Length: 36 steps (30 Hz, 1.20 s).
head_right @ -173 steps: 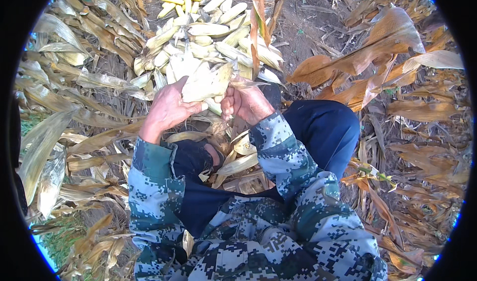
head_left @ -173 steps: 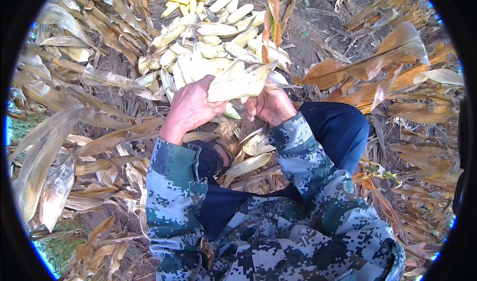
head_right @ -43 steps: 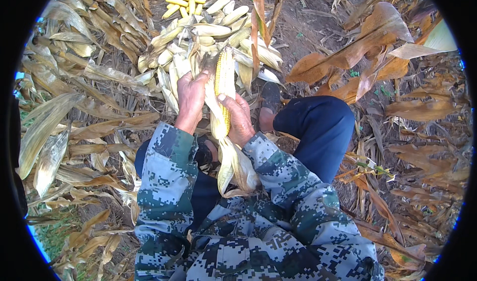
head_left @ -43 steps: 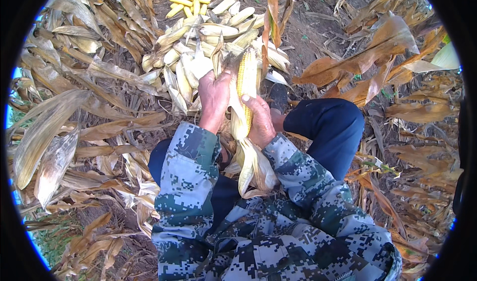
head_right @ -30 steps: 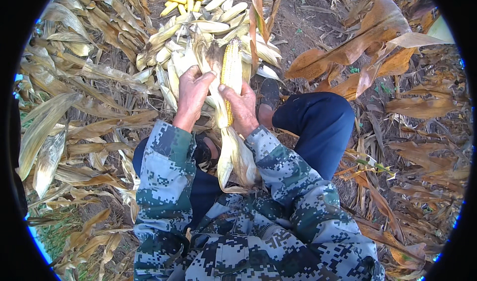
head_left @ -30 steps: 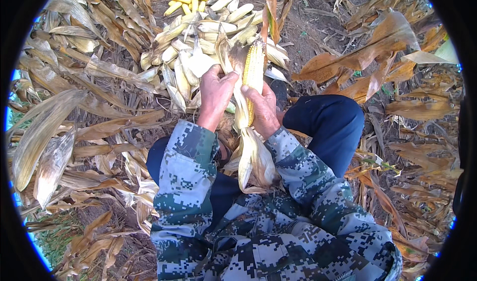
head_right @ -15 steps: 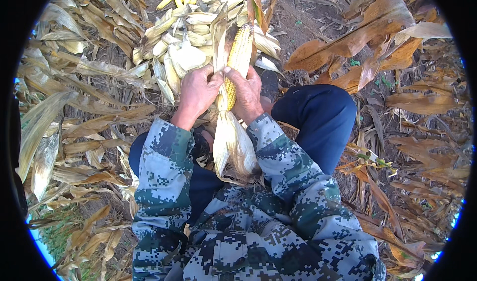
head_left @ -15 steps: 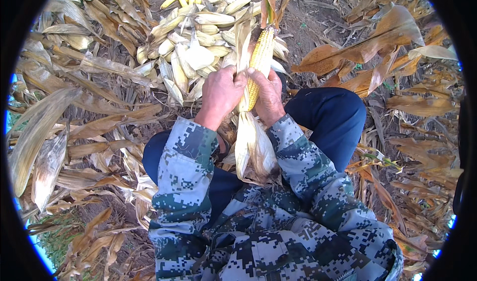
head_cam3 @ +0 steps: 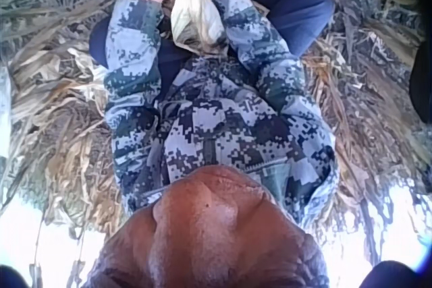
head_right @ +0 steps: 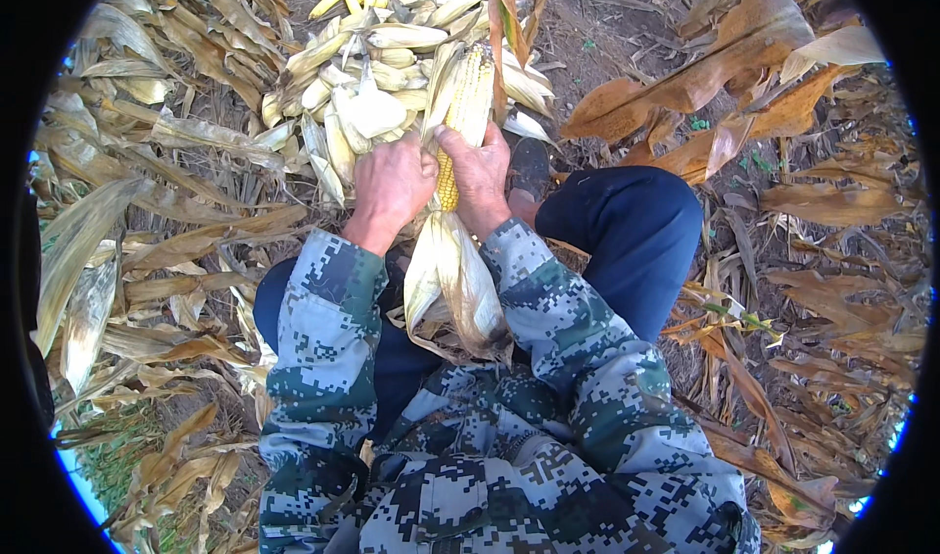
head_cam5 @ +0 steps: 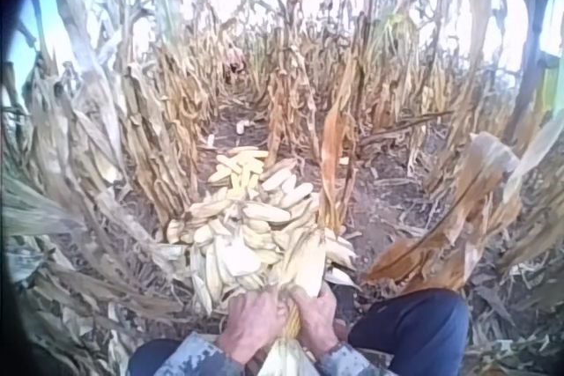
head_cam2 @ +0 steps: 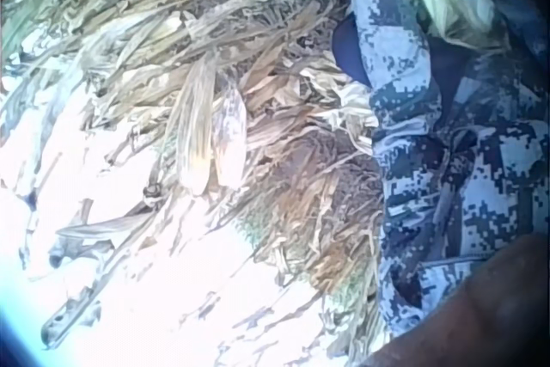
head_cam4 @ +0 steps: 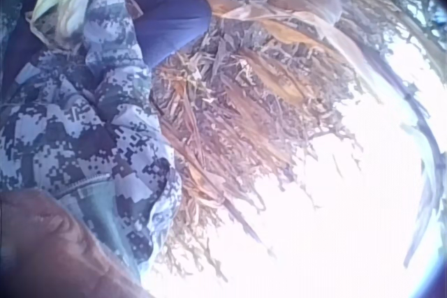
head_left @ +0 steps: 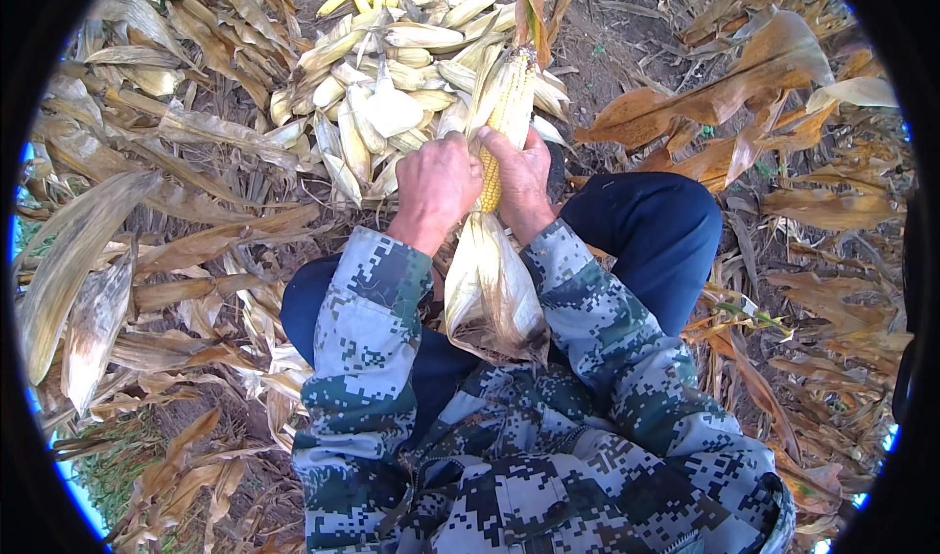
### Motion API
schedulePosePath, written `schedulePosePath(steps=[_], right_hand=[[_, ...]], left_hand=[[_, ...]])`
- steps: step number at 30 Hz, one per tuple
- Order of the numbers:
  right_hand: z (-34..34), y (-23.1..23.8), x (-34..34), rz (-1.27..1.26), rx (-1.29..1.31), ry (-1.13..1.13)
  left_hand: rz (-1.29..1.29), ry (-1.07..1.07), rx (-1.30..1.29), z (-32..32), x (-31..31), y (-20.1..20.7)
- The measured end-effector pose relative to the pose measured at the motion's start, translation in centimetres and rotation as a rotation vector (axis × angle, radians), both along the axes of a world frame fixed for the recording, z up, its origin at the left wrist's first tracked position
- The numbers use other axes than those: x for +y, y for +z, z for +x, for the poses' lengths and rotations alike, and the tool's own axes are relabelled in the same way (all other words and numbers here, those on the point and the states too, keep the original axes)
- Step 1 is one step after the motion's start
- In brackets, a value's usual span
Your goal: The person sits on the ground in a cornfield and shucks corn cobs by hand. They peel back the husks to reveal the kernels and place the shucked corn into a growing pile.
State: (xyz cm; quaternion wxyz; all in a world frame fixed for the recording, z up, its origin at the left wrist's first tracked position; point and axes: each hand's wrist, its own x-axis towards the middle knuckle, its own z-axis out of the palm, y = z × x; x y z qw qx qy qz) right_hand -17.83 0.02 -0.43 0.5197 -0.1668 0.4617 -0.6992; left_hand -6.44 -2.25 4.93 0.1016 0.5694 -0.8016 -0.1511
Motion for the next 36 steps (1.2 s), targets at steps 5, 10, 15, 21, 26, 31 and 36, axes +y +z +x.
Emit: schedulePosePath(steps=[5, 10, 15, 21, 26, 31, 36], right_hand=[[0.0, -0.1, -1.7, 0.119, -0.127, 0.017], [0.0, -0.5, -3.2, 0.106, -0.194, 0.067], [-1.3, -4.9, -6.3, 0.219, -0.533, -0.107], [-3.1, -7.3, -5.2, 0.180, -0.522, -0.051], [-3.7, -8.2, -5.2, 0.211, -0.582, -0.023], [-2.4, -7.2, -5.6, 0.234, -0.525, 0.010], [-1.0, -9.1, -7.0, 0.254, -0.624, 0.204]], left_hand=[[0.135, 0.095, 0.201, 0.1, -0.6, -0.5], [0.131, 0.164, 0.445, 0.4, -0.8, -1.7], [0.099, -0.105, 0.707, 0.1, 1.7, -1.4], [0.144, -0.118, 0.861, 0.1, 1.4, -3.3], [0.515, 0.053, 1.324, -1.8, 2.0, -2.7], [0.582, 0.258, 1.555, -1.7, 1.8, -4.5], [0.709, 0.421, 1.643, -0.7, 1.2, -3.2]])
